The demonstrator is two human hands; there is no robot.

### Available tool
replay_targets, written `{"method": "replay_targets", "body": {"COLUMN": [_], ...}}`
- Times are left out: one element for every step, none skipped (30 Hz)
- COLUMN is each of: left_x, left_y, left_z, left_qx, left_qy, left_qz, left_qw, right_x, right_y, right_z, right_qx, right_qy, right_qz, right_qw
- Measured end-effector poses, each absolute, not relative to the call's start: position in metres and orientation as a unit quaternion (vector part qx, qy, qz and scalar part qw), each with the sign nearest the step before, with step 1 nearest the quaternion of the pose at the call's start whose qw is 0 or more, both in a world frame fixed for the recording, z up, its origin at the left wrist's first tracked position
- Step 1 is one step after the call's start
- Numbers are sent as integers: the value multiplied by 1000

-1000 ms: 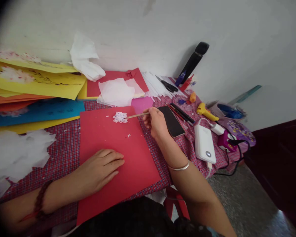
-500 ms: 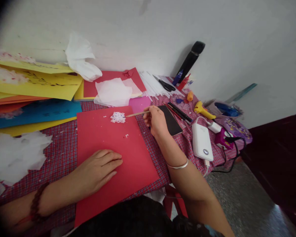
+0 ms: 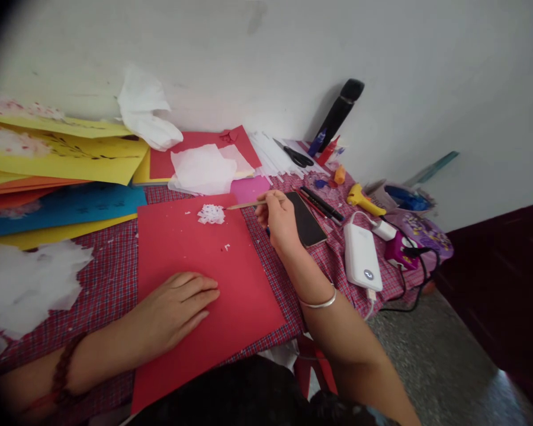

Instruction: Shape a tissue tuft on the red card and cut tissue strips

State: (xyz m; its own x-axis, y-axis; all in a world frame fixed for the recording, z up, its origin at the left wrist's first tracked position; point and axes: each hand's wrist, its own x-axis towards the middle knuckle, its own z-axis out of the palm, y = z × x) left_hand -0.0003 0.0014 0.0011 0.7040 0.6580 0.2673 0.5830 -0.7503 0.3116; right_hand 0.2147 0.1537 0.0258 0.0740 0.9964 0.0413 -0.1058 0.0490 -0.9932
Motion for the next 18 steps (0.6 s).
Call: {"method": "replay_targets", "body": {"left_x": [0,0,0,0,0,0,0,0,0,0,0,-1,-1,-1,-1,-1,0,1], "left_y": [2,2,2,2,2,1,1,1,0,0,1,1,3,4,4,4,3,-1], "left_z": [1,1,1,1,1,1,1,1,1,1,0,0,0,0,0,2,4,7], "left_qx": [917,917,917,917,916,916,917,917,918,918,917,917,917,916,916,916,917,916], "left_qy": [339,339,340,340,341,340,339,338,337,337,337,338,338,339,340,340,344,350], "left_qz": [184,184,185,185,185,185,186,186,186,186,188,189,191,192,190,185,177,164], "left_qw": [101,100,99,99,100,100,100,100,99,98,97,95,94,94,96,99,101,103], "right_x": [213,212,212,211,212,212,213,214,214,213,213,212,211,211,210,211,212,213], "right_y": [153,152,151,151,151,151,151,151,151,151,151,150,150,150,150,150,151,151], "right_z": [26,26,26,26,27,27,27,28,28,28,28,27,27,26,25,25,25,25], "right_qx": [-477,-476,-477,-478,-479,-481,-481,-480,-478,-476,-475,-474,-474,-475,-475,-475,-473,-472], "right_qy": [-474,-480,-485,-487,-487,-486,-484,-482,-481,-481,-483,-485,-488,-491,-494,-496,-495,-493], "right_qz": [494,494,495,496,495,492,487,483,481,482,485,489,492,495,495,494,491,488], "right_qw": [551,546,541,537,536,538,544,551,556,557,554,549,543,537,534,534,538,544]}}
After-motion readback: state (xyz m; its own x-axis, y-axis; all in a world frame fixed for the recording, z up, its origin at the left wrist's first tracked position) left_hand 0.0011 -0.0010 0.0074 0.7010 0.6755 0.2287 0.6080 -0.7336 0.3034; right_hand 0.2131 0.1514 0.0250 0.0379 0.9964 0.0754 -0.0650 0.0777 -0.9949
